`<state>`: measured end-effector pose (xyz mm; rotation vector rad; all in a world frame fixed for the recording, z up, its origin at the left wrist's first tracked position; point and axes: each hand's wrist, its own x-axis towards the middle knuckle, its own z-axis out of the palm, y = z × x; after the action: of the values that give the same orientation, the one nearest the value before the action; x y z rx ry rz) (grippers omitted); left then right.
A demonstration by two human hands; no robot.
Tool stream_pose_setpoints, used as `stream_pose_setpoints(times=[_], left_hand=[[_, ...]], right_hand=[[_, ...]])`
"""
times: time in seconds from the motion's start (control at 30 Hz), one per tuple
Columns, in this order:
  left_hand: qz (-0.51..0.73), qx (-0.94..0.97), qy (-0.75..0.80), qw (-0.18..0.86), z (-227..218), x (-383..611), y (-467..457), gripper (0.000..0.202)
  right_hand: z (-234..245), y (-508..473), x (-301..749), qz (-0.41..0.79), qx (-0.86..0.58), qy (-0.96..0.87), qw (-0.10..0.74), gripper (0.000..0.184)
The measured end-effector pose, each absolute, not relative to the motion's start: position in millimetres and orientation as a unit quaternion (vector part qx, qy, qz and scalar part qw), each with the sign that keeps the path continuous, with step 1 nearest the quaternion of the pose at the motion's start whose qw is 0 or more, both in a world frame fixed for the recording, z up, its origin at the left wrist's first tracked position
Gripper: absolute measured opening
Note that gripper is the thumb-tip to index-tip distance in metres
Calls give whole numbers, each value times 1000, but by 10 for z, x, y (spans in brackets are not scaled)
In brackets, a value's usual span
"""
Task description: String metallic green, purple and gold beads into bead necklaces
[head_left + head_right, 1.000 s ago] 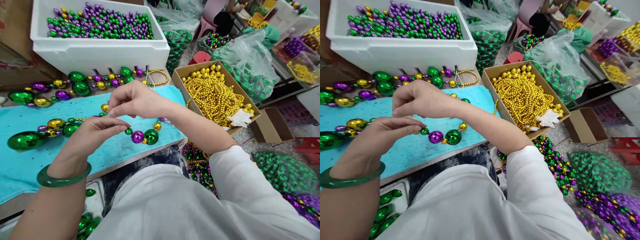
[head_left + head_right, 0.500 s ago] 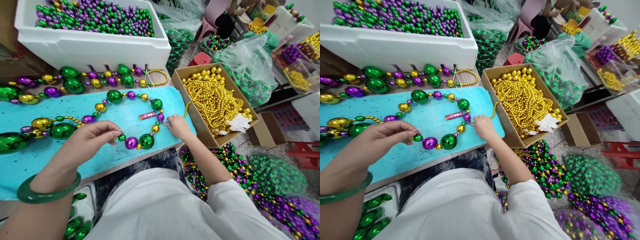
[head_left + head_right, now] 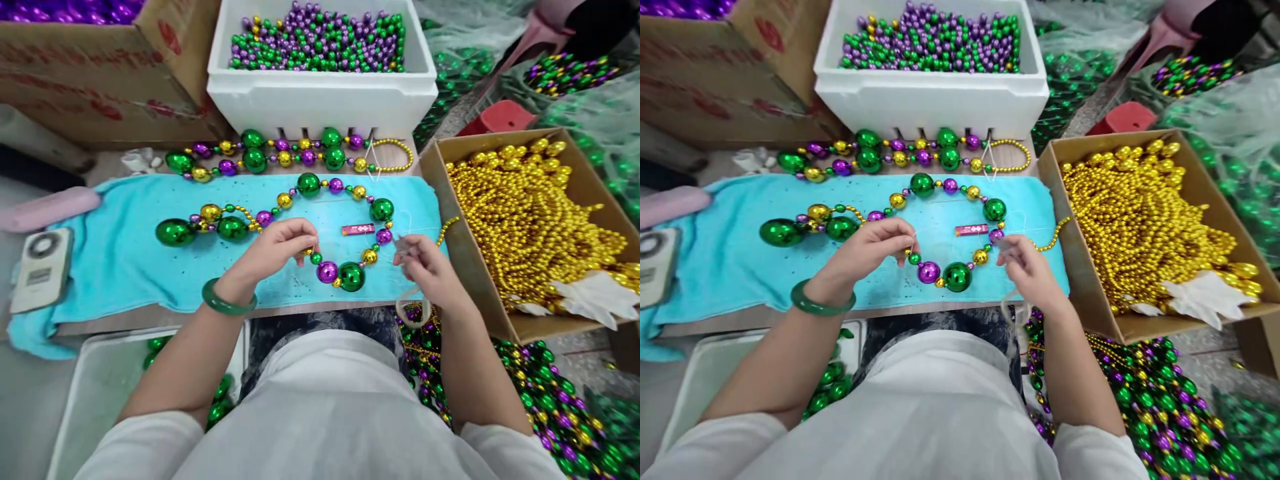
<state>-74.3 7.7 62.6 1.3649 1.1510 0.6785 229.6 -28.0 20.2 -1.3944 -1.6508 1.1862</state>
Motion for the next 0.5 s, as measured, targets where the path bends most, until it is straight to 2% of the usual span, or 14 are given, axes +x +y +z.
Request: stream_pose_setpoints(times=[0.1,0.17,0.23,0.5], left_hand=[[286,590,472,590,617,-725,71,18],[290,593,464,591,615,-729,63,17],[300,591,459,592,608,-747,57,16],[306,599,477,566,592,-749,54,14]], right_hand=[[313,-244,1853,552,-435,-645,300,29],[343,-174,1626,573,-414,-648,284,34],[333,-96,1494,572,-417,-647,285,38],[222,44,1342,640,-448,-565,264,34]])
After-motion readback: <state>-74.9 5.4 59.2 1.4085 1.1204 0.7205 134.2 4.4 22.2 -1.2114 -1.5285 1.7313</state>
